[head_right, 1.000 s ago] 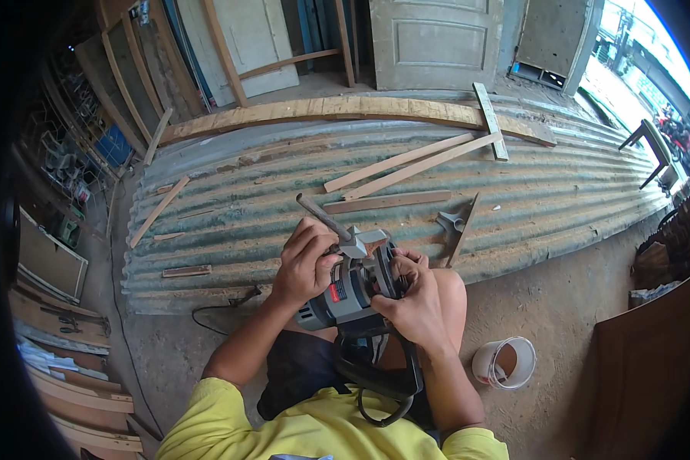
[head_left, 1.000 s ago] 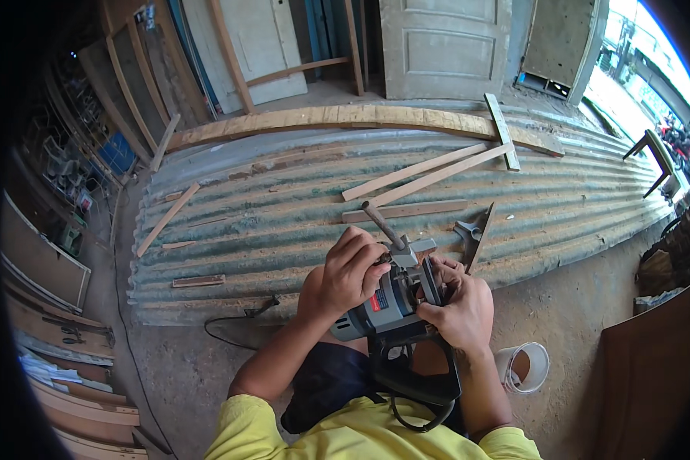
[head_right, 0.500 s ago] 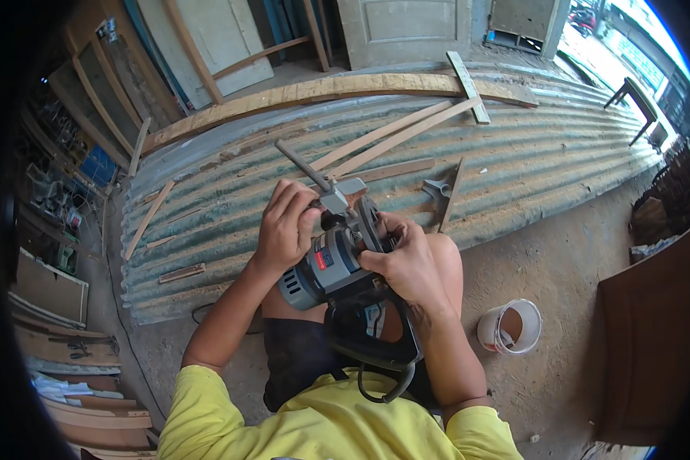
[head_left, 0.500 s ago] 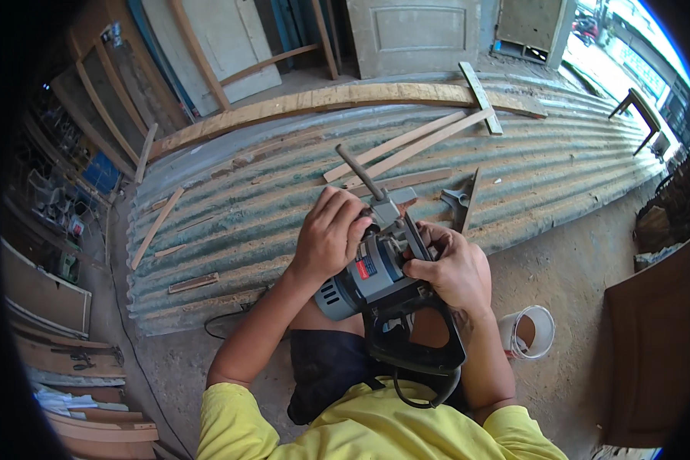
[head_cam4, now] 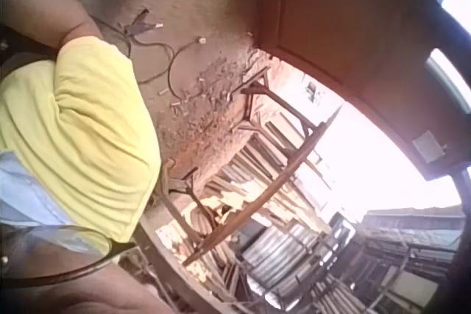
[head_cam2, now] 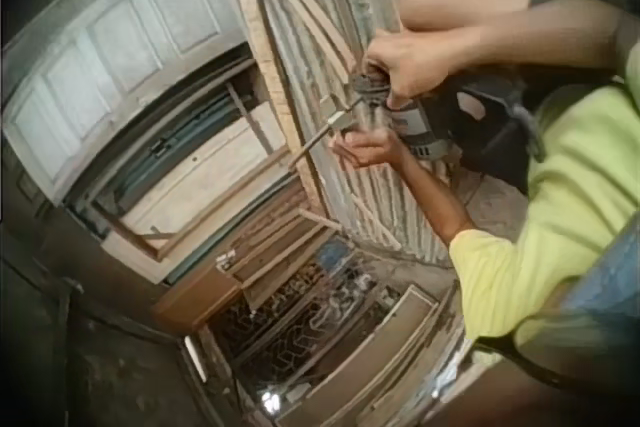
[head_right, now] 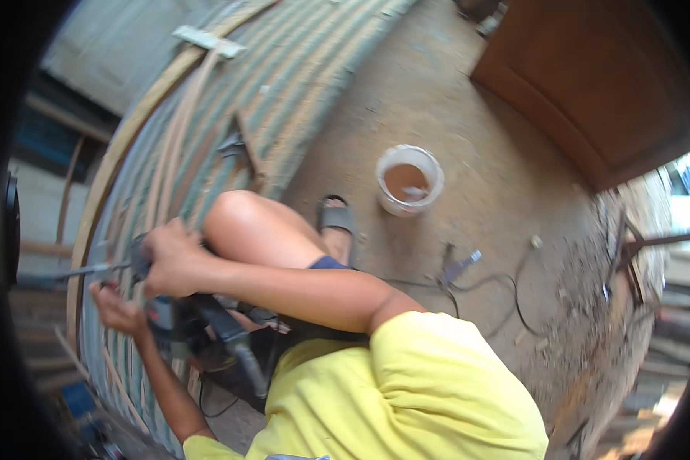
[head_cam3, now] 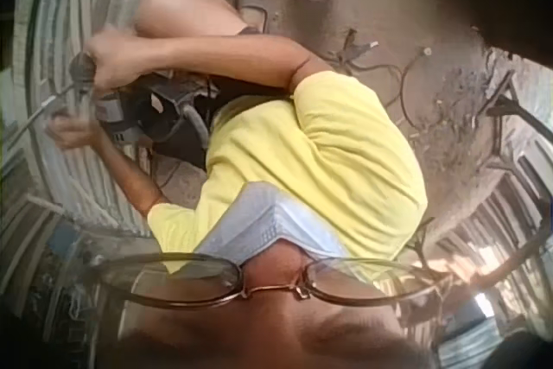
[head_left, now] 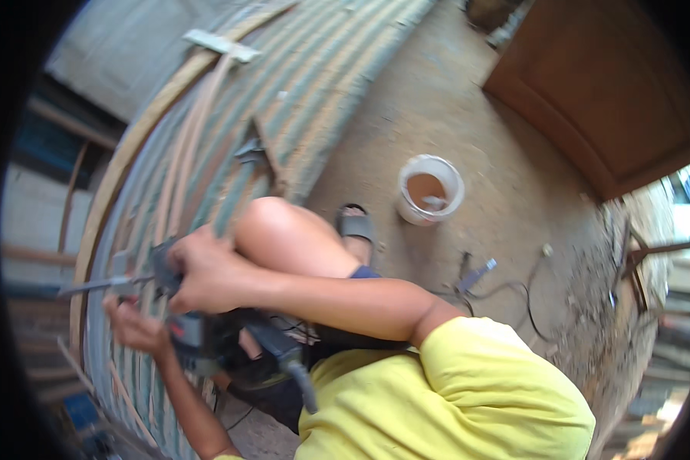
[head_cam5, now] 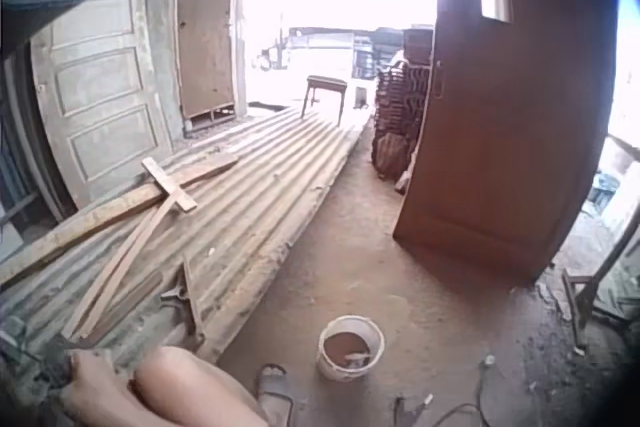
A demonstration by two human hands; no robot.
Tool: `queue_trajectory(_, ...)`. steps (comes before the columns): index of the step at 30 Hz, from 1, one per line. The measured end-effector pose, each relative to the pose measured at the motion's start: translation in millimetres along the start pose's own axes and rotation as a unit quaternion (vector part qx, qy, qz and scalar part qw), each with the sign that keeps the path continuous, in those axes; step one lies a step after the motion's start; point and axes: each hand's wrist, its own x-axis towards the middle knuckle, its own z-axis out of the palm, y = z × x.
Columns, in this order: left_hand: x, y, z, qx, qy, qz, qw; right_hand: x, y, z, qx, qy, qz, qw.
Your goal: The person applies adhesive from a bottle onto a small wooden component and joins it to a larger wooden frame piece by hand.
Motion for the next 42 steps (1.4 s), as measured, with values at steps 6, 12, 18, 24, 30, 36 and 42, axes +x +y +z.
queue_trajectory(6,-9,-15,27,-0.054,0.007,-0.182,0.982,0,15,-1,0.060,0.031,0.001,0.998)
queue_trajectory(12,-11,-20,34,-0.109,0.043,-0.250,0.961,-11,17,15,0.017,0.093,-0.059,0.994)
queue_trajectory(18,-13,2,13,-0.066,-0.004,-0.098,0.993,-22,27,2,0.043,0.081,-0.113,0.989)
queue_trajectory(24,16,66,32,-0.019,0.051,-0.016,0.998,4,16,-38,-0.032,0.099,-0.255,0.961)
queue_trajectory(30,18,74,7,0.000,0.042,-0.067,0.997,23,-24,2,0.074,-0.091,-0.258,0.959)
queue_trajectory(36,15,71,-8,-0.058,0.037,-0.098,0.993,24,-27,16,0.071,-0.114,-0.239,0.962)
queue_trajectory(42,9,92,-55,0.088,-0.032,-0.019,0.995,28,-34,7,-0.018,-0.217,-0.253,0.943)
